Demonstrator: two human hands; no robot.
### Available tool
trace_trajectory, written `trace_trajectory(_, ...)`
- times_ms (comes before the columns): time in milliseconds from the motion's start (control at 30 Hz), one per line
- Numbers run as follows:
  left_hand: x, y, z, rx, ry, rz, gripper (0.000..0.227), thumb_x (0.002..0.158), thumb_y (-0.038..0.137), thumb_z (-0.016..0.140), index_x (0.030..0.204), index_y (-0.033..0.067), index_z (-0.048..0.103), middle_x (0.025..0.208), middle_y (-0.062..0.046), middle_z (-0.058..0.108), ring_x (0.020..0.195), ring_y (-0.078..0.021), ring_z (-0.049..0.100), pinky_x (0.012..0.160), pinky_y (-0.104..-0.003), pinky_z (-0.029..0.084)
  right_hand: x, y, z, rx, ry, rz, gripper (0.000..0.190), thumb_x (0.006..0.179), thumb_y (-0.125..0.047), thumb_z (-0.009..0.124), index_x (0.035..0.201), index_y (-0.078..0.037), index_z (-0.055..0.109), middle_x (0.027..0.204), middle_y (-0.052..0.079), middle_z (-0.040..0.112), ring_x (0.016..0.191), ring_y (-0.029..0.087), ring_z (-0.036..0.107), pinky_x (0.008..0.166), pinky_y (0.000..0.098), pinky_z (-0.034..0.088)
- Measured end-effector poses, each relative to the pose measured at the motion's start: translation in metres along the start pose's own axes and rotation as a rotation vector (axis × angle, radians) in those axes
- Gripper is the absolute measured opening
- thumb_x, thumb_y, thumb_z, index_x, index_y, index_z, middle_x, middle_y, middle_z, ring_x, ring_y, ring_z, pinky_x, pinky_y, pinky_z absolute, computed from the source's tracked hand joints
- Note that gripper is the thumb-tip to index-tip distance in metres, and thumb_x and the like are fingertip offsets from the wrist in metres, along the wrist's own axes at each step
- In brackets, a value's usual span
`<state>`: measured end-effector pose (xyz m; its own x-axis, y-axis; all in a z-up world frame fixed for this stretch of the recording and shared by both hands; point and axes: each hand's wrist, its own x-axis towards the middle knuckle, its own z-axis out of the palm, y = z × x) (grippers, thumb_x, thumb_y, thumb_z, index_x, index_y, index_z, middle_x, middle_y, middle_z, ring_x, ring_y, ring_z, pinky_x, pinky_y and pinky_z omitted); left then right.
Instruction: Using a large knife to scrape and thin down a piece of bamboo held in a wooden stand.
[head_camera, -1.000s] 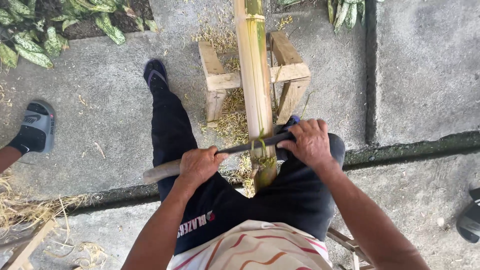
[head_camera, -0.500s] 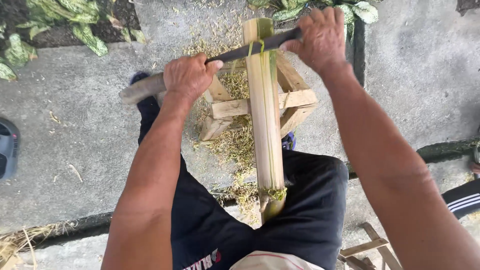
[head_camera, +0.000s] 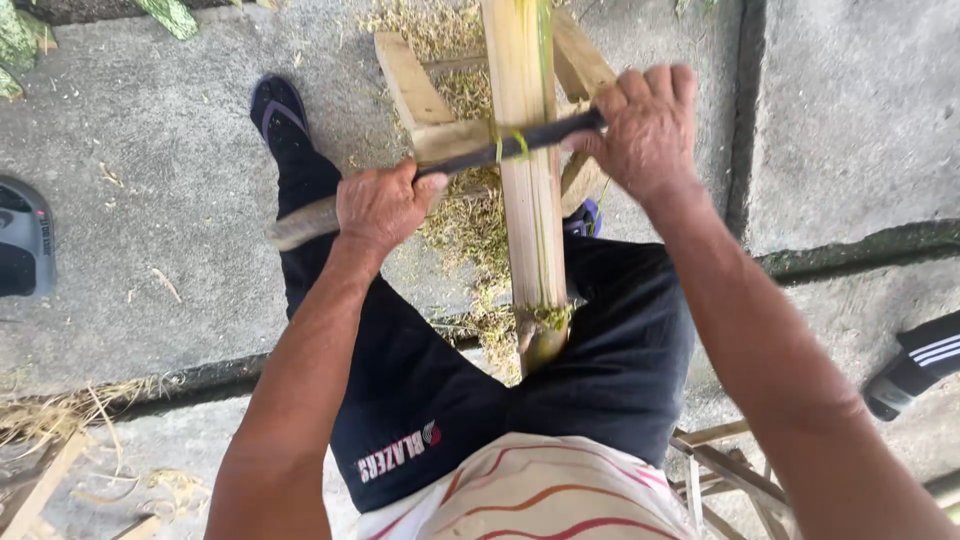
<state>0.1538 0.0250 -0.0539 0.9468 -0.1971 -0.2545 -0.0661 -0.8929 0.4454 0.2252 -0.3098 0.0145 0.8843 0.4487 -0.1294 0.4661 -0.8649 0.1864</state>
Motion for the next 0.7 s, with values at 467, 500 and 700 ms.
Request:
trace_trajectory(467, -0.077, 0.033, -0.011, 0.013, -0.247, 0.011, 0.055, 0.097, 0.062, 0.053, 0.075, 0.0146, 0.068, 0.059, -0.009, 0.066, 0.057, -0.0297, 0.067, 0.063, -0.048, 0.056, -0.108, -0.041, 0.000, 0.251, 0.015, 0.107, 0.060, 0.086, -0.071, 0.061, 0.097, -0.014, 0.074, 0.096, 0.005, 0.066, 0.098, 0.027, 0.057, 0.101, 0.0491, 0.037)
trace_trajectory(500, -0.056, 0.031, -0.020, 0.043, -0.284, -0.046, 0.057, 0.098, 0.065, 0.050, 0.078, 0.0142, 0.068, 0.060, -0.008, 0.065, 0.059, -0.0287, 0.067, 0.064, -0.049, 0.055, -0.084, -0.030, 0.002, 0.184, 0.031, 0.061, 0.061, 0.089, -0.073, 0.060, 0.096, -0.014, 0.075, 0.095, 0.004, 0.065, 0.096, 0.025, 0.056, 0.100, 0.0479, 0.037)
trace_trajectory(700, 0.094, -0.006, -0.054, 0.039, -0.092, -0.139, 0.056, 0.106, 0.062, 0.047, 0.092, 0.0138, 0.071, 0.065, -0.004, 0.062, 0.060, -0.0205, 0.060, 0.072, -0.045, 0.049, 0.114, 0.050, 0.041, -0.067, 0.200, -0.009, 0.067, 0.095, -0.083, 0.055, 0.100, -0.019, 0.076, 0.102, 0.003, 0.065, 0.116, 0.028, 0.054, 0.110, 0.0529, 0.031)
